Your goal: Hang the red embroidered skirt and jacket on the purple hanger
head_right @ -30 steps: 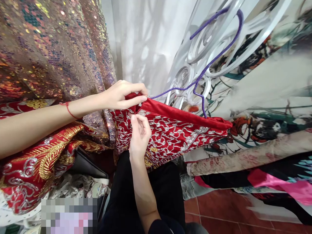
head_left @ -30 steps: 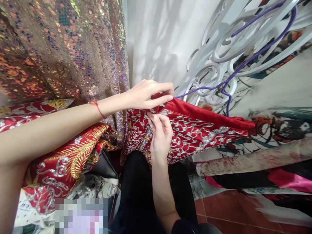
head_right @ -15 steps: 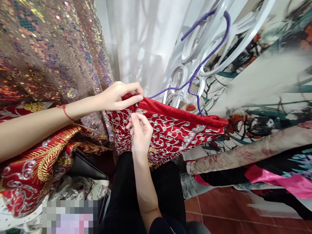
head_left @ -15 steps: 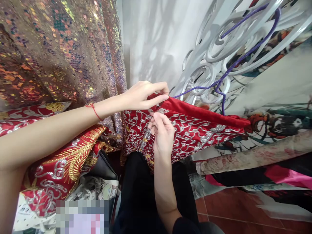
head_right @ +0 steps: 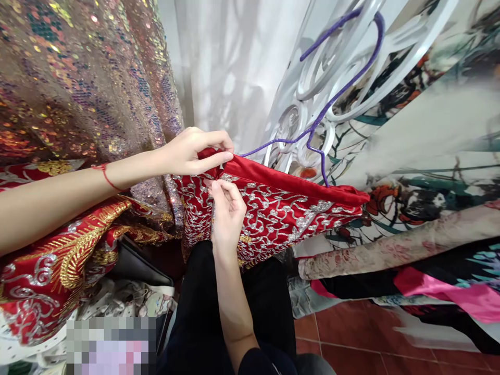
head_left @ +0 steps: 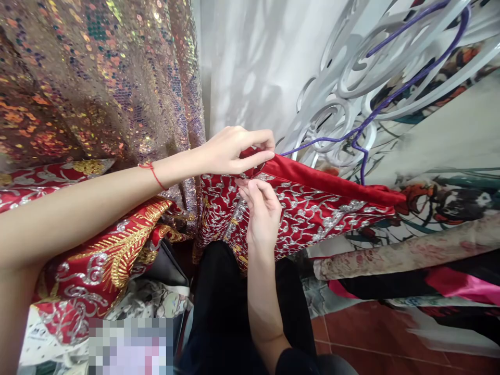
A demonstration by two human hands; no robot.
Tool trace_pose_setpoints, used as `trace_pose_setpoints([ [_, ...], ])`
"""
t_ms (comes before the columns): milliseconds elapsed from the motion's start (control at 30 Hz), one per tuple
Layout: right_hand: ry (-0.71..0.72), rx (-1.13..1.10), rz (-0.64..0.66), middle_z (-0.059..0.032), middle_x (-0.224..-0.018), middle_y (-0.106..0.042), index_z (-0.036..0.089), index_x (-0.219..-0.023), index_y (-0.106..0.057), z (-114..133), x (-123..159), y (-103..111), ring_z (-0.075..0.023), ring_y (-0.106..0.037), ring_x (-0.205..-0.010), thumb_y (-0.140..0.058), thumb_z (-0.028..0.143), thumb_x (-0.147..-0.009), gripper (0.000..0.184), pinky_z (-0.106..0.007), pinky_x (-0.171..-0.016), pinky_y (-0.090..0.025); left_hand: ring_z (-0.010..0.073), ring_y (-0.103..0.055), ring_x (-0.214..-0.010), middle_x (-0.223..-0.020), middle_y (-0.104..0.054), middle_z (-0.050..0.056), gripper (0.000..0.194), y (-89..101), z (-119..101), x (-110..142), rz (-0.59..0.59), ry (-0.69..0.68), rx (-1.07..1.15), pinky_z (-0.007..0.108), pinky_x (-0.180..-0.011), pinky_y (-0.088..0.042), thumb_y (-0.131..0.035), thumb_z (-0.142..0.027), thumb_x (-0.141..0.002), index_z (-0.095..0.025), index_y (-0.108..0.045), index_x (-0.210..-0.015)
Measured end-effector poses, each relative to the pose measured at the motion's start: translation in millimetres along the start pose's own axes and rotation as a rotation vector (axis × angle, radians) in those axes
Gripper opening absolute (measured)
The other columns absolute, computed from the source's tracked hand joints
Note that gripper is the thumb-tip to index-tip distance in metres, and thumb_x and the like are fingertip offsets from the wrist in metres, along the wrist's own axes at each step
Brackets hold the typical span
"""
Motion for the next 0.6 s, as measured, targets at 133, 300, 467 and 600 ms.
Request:
trace_pose_setpoints([
  [133,-0.007,-0.029,-0.008,-0.0013,-0.093,-0.077,0.021,-0.088,-0.068,0.6,2.2,-0.3,-0.0175,-0.074,-0.095,-0.071,0.034,-0.082,0.015,-0.038,-0.098,-0.056,0.0124,-0.05,-0.056,-0.066,-0.062,-0.001,0.026,0.0,-0.2,-0.1,-0.001,-0.002,0.009,0.028,-0.066,-0.035,-0.047,-0.042,-0.096,-0.021,-0.063,-0.094],
  [300,0.02,0.003,0.009,-0.0025,-0.099,-0.076,0.021,-0.093,-0.067,0.9,4.9,0.2,-0.018,-0.073,-0.101,-0.07,0.035,-0.084,0.016,-0.039,-0.103,-0.054,0.0125,-0.051,-0.056,-0.065,-0.062,-0.001,0.026,0.2,-0.9,-0.3,-0.005,-0.003,0.008,0.028,-0.066,-0.036,-0.047,-0.042,-0.096,-0.021,-0.063,-0.094],
  [467,0.046,-0.005,0.039,-0.001,-0.1,-0.074,0.023,-0.094,-0.066,-1.6,3.7,1.5,-0.016,-0.072,-0.101,-0.069,0.035,-0.085,0.015,-0.038,-0.103,-0.053,0.0118,-0.05,-0.055,-0.063,-0.059,-0.002,0.026,-0.6,0.7,-0.6,-0.014,0.006,0.028,0.028,-0.066,-0.037,-0.048,-0.042,-0.095,-0.021,-0.062,-0.093],
  [600,0.034,0.007,0.037,0.0001,-0.098,-0.073,0.024,-0.092,-0.065,-3.4,0.6,2.6,-0.0157,-0.071,-0.099,-0.07,0.038,-0.083,0.018,-0.035,-0.098,-0.055,0.0123,-0.052,-0.057,-0.064,-0.059,-0.002,0.025,-1.3,2.0,-0.7,-0.027,0.049,0.084,0.028,-0.068,-0.038,-0.052,-0.043,-0.093,-0.021,-0.063,-0.091],
])
Point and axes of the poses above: each hand's wrist, its own x-axis away from the middle knuckle, its own y-axis out of the back of the hand, z = x × y, the point moved 6 cm from there along -x, towards the middle knuckle
